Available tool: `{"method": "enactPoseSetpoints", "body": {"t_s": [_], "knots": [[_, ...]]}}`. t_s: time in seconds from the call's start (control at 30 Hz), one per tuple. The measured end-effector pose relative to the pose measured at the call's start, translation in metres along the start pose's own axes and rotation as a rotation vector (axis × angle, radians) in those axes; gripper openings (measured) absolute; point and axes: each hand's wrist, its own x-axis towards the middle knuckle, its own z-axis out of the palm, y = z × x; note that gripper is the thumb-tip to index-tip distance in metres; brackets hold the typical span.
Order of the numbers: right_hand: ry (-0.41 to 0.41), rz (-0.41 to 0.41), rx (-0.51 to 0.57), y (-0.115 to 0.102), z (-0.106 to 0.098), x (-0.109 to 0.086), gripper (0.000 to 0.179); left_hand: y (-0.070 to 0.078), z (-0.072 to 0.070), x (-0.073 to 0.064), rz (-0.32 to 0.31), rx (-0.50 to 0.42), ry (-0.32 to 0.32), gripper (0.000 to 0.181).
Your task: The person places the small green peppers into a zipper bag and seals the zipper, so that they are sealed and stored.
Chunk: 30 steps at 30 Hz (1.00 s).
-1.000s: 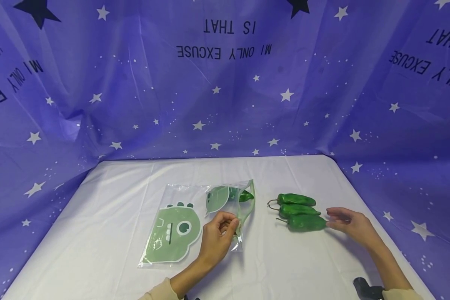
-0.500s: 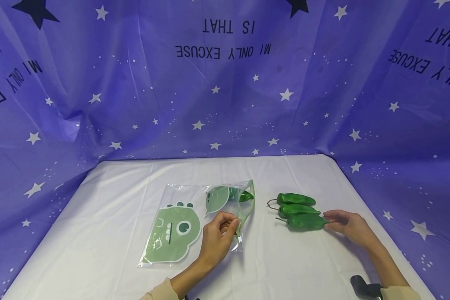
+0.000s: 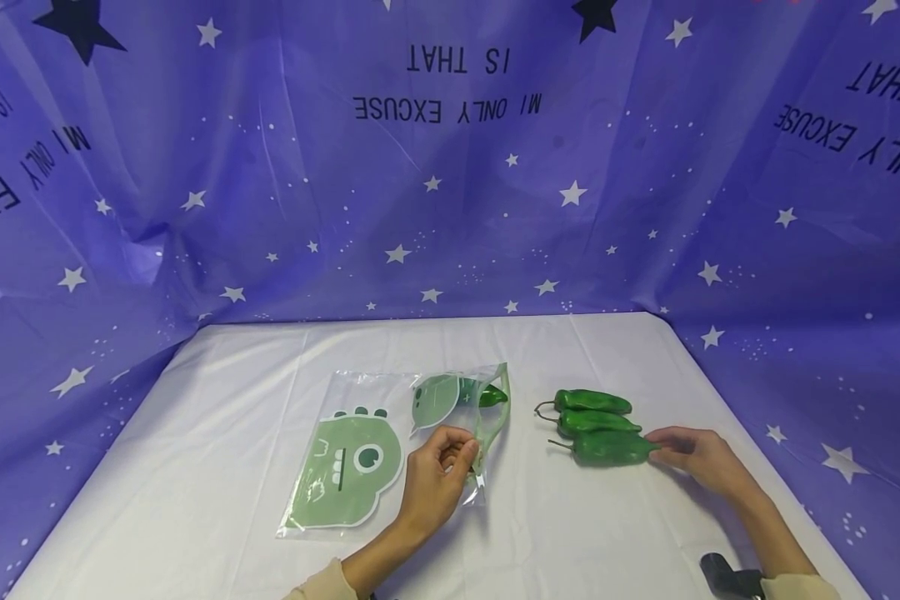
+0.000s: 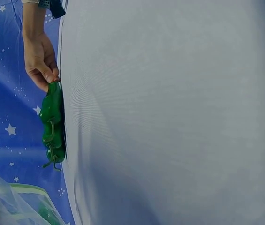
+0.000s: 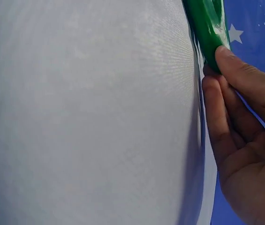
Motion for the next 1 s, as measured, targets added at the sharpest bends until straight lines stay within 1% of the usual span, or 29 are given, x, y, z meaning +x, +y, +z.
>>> {"method": "enactPoseSetpoints", "body": {"t_s": [0.17,0.33,0.47,0.6,0.7,0.87,1.0], "knots": [[0.012,0.036,0.026,0.001,-0.002,-0.003,0.032,0.0,0.0,0.0,0.002,-0.002,0.002,0.006],[0.035,0.079,0.048,0.0,-0.004,-0.005,0.035,0.0,0.0,-0.001,-0.011,-0.003,-0.001,0.005],[0.038,0.117,0.109,-0.004,-0.007,-0.005,0.039,0.0,0.0,-0.001,-0.014,-0.003,-0.002,0.005],[0.037,0.149,0.192,-0.016,-0.011,-0.002,0.042,0.0,0.0,0.0,0.008,0.005,0.01,0.006],[0.061,0.151,0.23,-0.026,-0.014,0.003,0.043,0.0,0.0,0.001,0.019,0.011,0.019,0.006],[0.115,0.119,0.232,-0.044,-0.015,0.014,0.042,0.0,0.001,0.002,0.015,0.006,0.013,0.006],[0.123,0.121,0.199,-0.055,-0.012,0.025,0.043,0.001,0.001,0.002,0.019,-0.004,0.008,0.005]]}}
